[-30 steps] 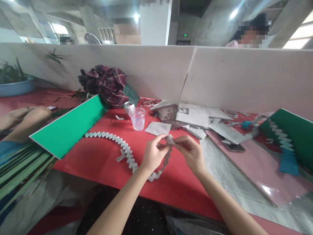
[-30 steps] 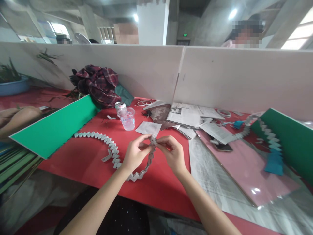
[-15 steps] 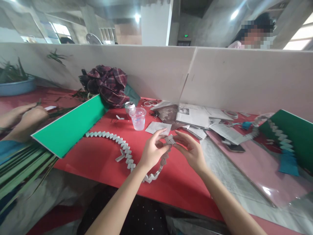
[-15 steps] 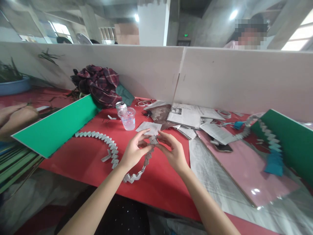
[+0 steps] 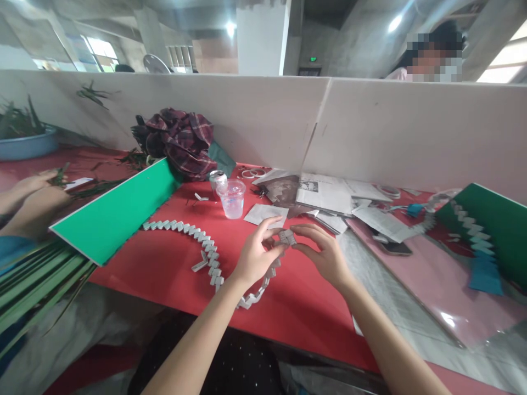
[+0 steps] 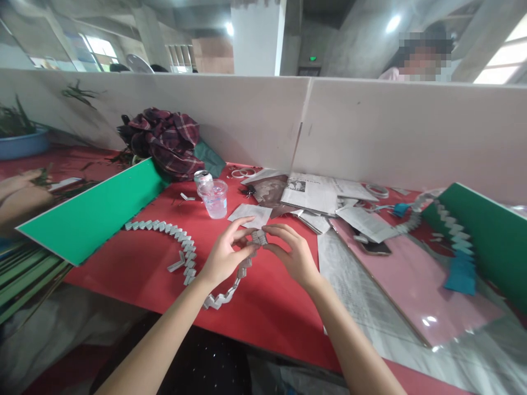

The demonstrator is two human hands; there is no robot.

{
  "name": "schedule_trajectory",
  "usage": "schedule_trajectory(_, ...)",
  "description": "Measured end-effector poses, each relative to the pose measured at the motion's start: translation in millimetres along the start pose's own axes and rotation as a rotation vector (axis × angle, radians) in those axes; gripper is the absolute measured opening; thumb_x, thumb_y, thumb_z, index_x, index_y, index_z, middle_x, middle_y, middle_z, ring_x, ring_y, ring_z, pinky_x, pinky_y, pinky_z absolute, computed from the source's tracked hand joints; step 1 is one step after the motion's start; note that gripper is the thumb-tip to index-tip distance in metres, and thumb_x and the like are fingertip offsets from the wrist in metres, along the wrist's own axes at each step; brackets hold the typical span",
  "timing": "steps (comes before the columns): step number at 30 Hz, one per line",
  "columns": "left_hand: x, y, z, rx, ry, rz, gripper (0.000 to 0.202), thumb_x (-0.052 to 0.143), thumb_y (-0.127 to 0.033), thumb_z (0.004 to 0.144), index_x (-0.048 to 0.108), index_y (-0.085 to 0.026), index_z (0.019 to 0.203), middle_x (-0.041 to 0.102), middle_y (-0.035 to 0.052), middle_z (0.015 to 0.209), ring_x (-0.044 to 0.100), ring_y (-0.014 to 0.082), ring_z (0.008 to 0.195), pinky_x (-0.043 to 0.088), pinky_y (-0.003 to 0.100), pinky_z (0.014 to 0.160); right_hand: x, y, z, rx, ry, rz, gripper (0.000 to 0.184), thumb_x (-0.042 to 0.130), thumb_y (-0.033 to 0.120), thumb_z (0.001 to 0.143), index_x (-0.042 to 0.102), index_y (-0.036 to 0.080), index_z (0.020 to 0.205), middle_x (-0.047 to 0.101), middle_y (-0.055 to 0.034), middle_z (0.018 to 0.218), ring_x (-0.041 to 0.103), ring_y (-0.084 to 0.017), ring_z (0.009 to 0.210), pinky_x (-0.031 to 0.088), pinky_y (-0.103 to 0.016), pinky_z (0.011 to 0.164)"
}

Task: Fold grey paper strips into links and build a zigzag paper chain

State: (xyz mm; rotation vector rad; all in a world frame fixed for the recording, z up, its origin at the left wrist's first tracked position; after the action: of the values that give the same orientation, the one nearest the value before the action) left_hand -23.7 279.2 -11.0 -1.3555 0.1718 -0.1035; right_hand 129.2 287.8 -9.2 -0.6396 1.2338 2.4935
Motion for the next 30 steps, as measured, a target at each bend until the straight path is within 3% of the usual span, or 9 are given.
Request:
schedule_trajectory(12,0.1,0,-1,0.008,0.011,0.024,0.043,0.059,-0.023,0.078,0.050,-0.028,0.120,0.066,0.0028,0.087,0.057,0.0106,0.053,0.053,0.024,0.048,1,3,-2,-0.049,0.002,-0.076,0.026,0.057,0.031,0.085,0.061,0.030,0.111,0.061,-0.0046,0.112,0.058,-0.023,0.105,0.048,-0.038,0.091)
schedule_trajectory(20,0.2,3,0,-0.003,0.019,0.005,0.041,0.058,-0.024,0.081,0.049,-0.028,0.121,0.065,0.0046,0.098,0.059,0.0116,0.061,0.053,0.024,0.052,1,4,-3,-0.110,-0.029,-0.117,0.021,0.056,0.028,0.087,0.061,0.026,0.107,0.063,-0.0053,0.107,0.060,-0.021,0.100,0.051,-0.035,0.087)
schedule_trajectory(24,-1.5,5,1,-0.003,-0.009,-0.022,0.036,0.058,-0.025,0.082,0.051,-0.025,0.117,0.065,0.0044,0.093,0.060,0.0121,0.066,0.053,0.024,0.058,2,7,-3,-0.134,-0.027,-0.137,0.022,0.056,0.026,0.086,0.061,0.026,0.108,0.063,-0.0049,0.106,0.061,-0.021,0.099,0.051,-0.034,0.086)
schedule_trajectory(30,0.5,9,2,-0.072,0.034,-0.231,0.039,0.059,-0.026,0.080,0.047,-0.024,0.117,0.061,0.0039,0.088,0.056,0.0129,0.062,0.050,0.023,0.046,0,16,-8,-0.268,-0.088,-0.201,0.024,0.053,0.019,0.088,0.060,0.027,0.109,0.064,-0.0057,0.104,0.062,-0.021,0.095,0.053,-0.034,0.084)
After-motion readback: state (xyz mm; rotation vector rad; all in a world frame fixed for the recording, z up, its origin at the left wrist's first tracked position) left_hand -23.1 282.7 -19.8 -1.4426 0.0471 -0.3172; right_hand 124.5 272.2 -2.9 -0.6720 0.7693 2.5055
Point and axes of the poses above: each hand's wrist, its own z-axis towards the middle knuckle, its own x-axis out of the palm, y = z × x, the point moved 6 cm from there along z, towards the middle knuckle
